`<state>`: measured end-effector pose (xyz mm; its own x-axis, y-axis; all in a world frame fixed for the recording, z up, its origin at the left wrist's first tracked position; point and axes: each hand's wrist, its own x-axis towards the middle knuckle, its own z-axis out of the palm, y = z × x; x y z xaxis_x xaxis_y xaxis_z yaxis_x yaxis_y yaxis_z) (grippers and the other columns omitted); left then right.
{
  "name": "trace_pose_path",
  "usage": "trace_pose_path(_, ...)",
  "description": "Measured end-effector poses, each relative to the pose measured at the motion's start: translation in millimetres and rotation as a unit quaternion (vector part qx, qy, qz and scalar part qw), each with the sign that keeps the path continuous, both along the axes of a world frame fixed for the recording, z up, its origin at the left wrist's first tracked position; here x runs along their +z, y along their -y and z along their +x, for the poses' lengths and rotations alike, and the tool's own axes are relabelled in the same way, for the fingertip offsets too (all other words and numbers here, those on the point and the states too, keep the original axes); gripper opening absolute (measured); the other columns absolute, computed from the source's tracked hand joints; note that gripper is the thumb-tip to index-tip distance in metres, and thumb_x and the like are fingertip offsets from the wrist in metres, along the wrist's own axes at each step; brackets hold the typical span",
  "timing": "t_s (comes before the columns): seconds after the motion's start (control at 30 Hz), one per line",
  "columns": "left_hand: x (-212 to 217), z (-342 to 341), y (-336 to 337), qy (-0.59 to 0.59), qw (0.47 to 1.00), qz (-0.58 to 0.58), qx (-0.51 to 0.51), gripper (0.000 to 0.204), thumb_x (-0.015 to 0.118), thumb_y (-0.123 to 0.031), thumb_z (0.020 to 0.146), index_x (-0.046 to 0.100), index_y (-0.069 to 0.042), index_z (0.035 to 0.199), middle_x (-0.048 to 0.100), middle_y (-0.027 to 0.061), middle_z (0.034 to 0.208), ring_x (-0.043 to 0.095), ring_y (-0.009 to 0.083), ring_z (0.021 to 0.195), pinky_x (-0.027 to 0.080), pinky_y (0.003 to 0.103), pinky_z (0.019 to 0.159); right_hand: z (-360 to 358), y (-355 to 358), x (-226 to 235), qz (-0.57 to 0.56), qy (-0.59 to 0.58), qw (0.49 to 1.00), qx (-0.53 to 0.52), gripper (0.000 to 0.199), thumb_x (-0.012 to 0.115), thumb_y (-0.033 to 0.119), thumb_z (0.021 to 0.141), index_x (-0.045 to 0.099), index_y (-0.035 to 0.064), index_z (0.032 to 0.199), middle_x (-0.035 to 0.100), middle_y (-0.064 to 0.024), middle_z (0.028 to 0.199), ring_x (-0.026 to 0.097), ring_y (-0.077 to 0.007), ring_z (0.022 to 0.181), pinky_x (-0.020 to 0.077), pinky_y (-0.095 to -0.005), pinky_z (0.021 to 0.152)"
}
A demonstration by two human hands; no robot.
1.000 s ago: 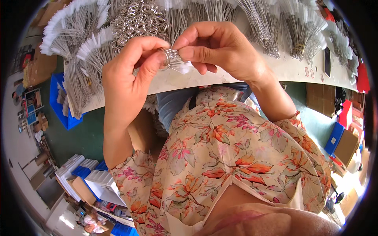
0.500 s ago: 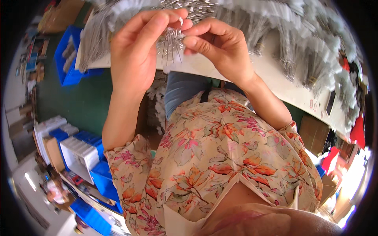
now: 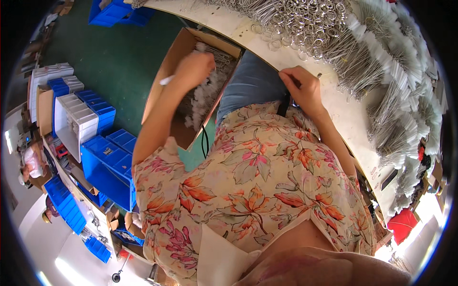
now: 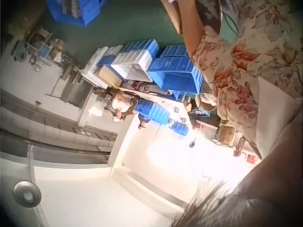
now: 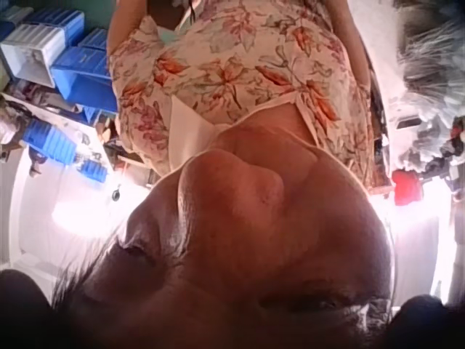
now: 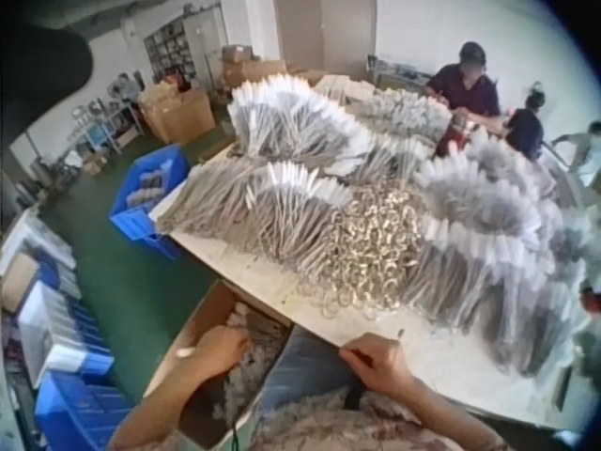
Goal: The person threads wire brushes onto metal rings by hand and places the assembled brush sets into a cardboard box.
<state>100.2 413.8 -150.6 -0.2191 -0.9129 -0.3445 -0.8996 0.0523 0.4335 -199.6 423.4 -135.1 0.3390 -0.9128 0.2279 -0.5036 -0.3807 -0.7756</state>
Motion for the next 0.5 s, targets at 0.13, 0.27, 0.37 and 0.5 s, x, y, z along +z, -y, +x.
trace_pose_path(0.13, -121, -9, 7, 0.098, 0.980, -0.046, -0.169, 0.017, 0.051, -0.017, 0.079, 0.063, -0.005, 0.083, 0.064, 0.0160, 0.080, 0.063, 0.0306, 0.076, 0.048, 0.042, 0.069, 14, -3, 8, -0.054, -0.052, 0.997, -0.002, 0.005, 0.067, 0.007, 0.075, 0.064, 0.0047, 0.078, 0.056, -0.0048, 0.063, 0.052, -0.0151, 0.048, 0.0409, -0.0265, 0.046)
trace_pose_path(0.27, -179, -46, 49, 0.117, 0.986, -0.007, -0.120, 0.026, 0.048, -0.024, 0.080, 0.066, -0.008, 0.089, 0.065, 0.0152, 0.089, 0.063, 0.0309, 0.087, 0.045, 0.043, 0.085, -10, -14, 4, -0.052, -0.056, 0.997, -0.005, 0.004, 0.067, 0.006, 0.075, 0.063, 0.0054, 0.076, 0.055, -0.0040, 0.061, 0.052, -0.0148, 0.046, 0.0402, -0.0263, 0.044)
trace_pose_path(0.37, -203, -34, 73, 0.137, 0.975, -0.080, -0.156, 0.026, 0.048, -0.022, 0.081, 0.065, -0.005, 0.090, 0.063, 0.0182, 0.099, 0.061, 0.0297, 0.095, 0.043, 0.044, 0.089, -7, -14, 5, -0.051, -0.061, 0.997, -0.010, 0.005, 0.067, 0.007, 0.074, 0.063, 0.0065, 0.076, 0.055, -0.0035, 0.061, 0.051, -0.0143, 0.046, 0.0403, -0.0260, 0.043)
trace_pose_path(0.5, -253, -33, 35, 0.129, 0.988, -0.022, -0.086, 0.027, 0.050, -0.021, 0.082, 0.064, -0.003, 0.095, 0.061, 0.0192, 0.102, 0.059, 0.0308, 0.099, 0.047, 0.046, 0.081, -5, -12, 11, -0.071, -0.053, 0.996, -0.006, 0.006, 0.068, 0.007, 0.072, 0.063, 0.0079, 0.075, 0.056, -0.0039, 0.063, 0.054, -0.0174, 0.049, 0.0428, -0.0278, 0.045)
